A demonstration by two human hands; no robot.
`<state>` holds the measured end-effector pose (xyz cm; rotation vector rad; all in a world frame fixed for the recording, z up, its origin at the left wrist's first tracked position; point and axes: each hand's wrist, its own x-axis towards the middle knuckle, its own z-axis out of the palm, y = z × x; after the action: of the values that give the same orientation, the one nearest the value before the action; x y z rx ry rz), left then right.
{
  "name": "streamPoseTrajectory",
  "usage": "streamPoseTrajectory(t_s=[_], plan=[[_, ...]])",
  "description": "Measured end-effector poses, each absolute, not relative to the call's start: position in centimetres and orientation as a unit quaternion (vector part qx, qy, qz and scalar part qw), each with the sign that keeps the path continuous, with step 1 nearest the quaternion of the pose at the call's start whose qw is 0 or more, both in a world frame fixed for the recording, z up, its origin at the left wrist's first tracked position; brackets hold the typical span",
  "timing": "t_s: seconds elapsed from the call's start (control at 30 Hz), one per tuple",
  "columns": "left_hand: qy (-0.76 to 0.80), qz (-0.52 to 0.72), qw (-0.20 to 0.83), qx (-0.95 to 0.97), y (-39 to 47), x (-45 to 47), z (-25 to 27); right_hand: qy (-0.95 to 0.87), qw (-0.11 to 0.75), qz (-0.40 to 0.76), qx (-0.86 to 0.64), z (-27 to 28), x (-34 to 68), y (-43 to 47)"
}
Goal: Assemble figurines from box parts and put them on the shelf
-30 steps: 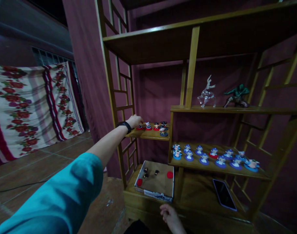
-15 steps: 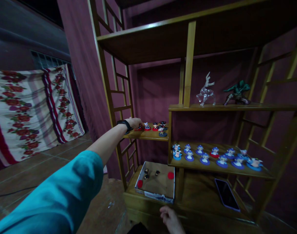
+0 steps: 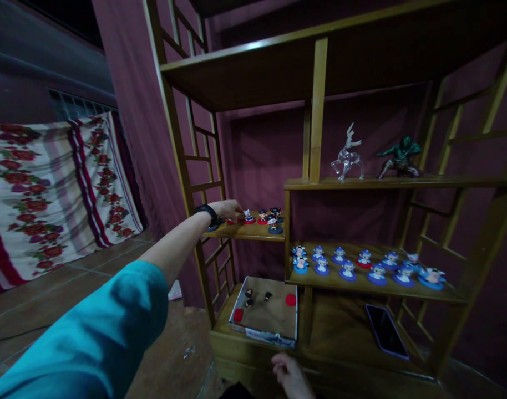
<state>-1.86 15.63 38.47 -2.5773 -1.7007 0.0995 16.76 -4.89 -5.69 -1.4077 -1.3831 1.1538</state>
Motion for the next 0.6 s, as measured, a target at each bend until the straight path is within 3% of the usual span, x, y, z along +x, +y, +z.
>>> streamPoseTrajectory(t_s=[0.33,0.6], plan=[[-0.509,-0.002,-0.075,-0.858,15.9,0.6,37.9,-0.551,0.407,0.46,-0.565,-6.2,16.4,-4.5],[-0.521,-0.005,-0.09,-0.848,16.0,0.9,37.6,-0.558,0.396,0.46,-0.566,-5.7,16.4,-4.6]])
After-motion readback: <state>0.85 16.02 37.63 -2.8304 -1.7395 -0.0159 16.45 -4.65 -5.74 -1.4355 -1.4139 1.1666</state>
